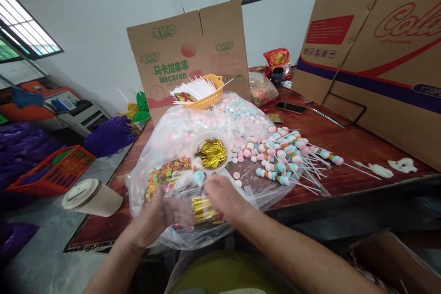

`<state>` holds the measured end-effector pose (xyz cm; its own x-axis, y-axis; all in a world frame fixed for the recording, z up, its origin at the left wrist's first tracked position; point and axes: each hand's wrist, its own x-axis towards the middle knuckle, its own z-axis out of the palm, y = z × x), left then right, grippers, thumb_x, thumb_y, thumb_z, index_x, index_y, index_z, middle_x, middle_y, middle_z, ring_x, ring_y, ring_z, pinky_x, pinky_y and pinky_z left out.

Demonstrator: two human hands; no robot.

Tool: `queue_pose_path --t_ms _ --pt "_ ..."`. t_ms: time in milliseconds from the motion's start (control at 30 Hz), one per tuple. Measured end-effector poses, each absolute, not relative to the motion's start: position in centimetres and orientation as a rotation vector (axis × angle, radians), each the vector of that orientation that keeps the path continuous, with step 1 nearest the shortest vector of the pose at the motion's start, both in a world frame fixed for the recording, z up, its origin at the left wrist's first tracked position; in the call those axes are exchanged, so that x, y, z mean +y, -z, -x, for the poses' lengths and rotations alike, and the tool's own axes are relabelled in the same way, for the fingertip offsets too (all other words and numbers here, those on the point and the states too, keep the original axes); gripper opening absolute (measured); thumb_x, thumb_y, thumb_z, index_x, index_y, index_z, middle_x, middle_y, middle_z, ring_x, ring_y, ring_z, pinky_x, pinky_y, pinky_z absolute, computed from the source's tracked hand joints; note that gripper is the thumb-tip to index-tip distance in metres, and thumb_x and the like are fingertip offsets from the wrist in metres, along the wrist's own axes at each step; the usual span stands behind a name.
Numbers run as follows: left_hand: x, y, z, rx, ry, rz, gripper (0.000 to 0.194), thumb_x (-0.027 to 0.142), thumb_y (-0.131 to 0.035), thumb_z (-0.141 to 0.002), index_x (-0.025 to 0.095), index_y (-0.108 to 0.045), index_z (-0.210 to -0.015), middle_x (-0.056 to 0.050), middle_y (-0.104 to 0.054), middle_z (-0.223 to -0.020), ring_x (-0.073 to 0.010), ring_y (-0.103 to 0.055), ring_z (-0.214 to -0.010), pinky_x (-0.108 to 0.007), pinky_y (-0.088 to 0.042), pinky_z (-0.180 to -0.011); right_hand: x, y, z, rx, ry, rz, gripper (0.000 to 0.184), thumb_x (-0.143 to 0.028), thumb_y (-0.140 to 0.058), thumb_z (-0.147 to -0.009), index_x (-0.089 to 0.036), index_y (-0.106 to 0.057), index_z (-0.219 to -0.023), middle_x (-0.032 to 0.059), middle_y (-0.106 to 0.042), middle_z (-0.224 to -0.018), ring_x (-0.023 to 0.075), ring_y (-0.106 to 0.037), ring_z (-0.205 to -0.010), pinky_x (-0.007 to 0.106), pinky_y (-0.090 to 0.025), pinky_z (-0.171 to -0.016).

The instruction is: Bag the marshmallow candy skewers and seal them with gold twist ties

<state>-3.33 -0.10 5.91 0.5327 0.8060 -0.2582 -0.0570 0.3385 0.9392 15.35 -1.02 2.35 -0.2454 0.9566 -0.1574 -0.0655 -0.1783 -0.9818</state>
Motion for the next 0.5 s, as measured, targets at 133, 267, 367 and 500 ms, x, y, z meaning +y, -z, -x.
queue_pose_path --t_ms 133,267,367,500 --pt "-1.0 -5.3 3.3 0.899 -0.794 -1.137 0.104 0.086 0.002 -0.065 0.016 -0.072 -0.090 -0.010 -0.069 -0.062 -0.0254 -0.066 -0.072 -0.043 -0.050 -0.077 -1.2 -3.0 -14.6 -1.129 -1.781 1.114 0.018 -0.027 -0.047 -0.065 -0.022 -0.034 -0.053 -0.0101 -0.022 -0.039 0.0061 -0.016 -0.035 0.024 -0.012 -0.039" --pt "-1.7 -5.4 2.7 0.971 -0.647 -1.237 0.075 0.075 -0.031 -0.077 0.014 -0.074 -0.075 -0.010 -0.068 -0.060 -0.0264 -0.065 -0.074 -0.042 -0.048 -0.082 -1.1 -3.5 -14.9 -1.078 -1.688 1.106 0.019 -0.028 -0.045 -0.069 -0.022 -0.033 -0.056 -0.0095 -0.024 -0.042 0.0068 -0.018 -0.038 0.023 -0.015 -0.041" --pt "-2.2 -4.1 1.1 1.029 -0.661 -1.232 0.044 0.054 -0.049 -0.083 0.017 -0.072 -0.088 -0.006 -0.071 -0.080 -0.0240 -0.063 -0.086 -0.037 -0.047 -0.084 -1.7 -2.8 -14.5 -1.316 -1.420 1.116 0.024 -0.025 -0.051 -0.069 -0.019 -0.036 -0.051 -0.0059 -0.034 -0.049 0.0080 -0.031 -0.051 0.023 -0.022 -0.048" --pt "-2.2 -1.8 -0.9 1.085 -0.874 -1.095 0.035 0.047 -0.057 -0.079 0.015 -0.070 -0.084 -0.005 -0.069 -0.080 -0.0204 -0.061 -0.081 -0.033 -0.047 -0.079 -2.5 -1.2 -14.1 -1.268 -1.651 1.202 0.037 -0.040 -0.049 -0.078 -0.020 -0.033 -0.050 -0.0071 -0.030 -0.043 0.0070 -0.026 -0.042 0.022 -0.020 -0.043"
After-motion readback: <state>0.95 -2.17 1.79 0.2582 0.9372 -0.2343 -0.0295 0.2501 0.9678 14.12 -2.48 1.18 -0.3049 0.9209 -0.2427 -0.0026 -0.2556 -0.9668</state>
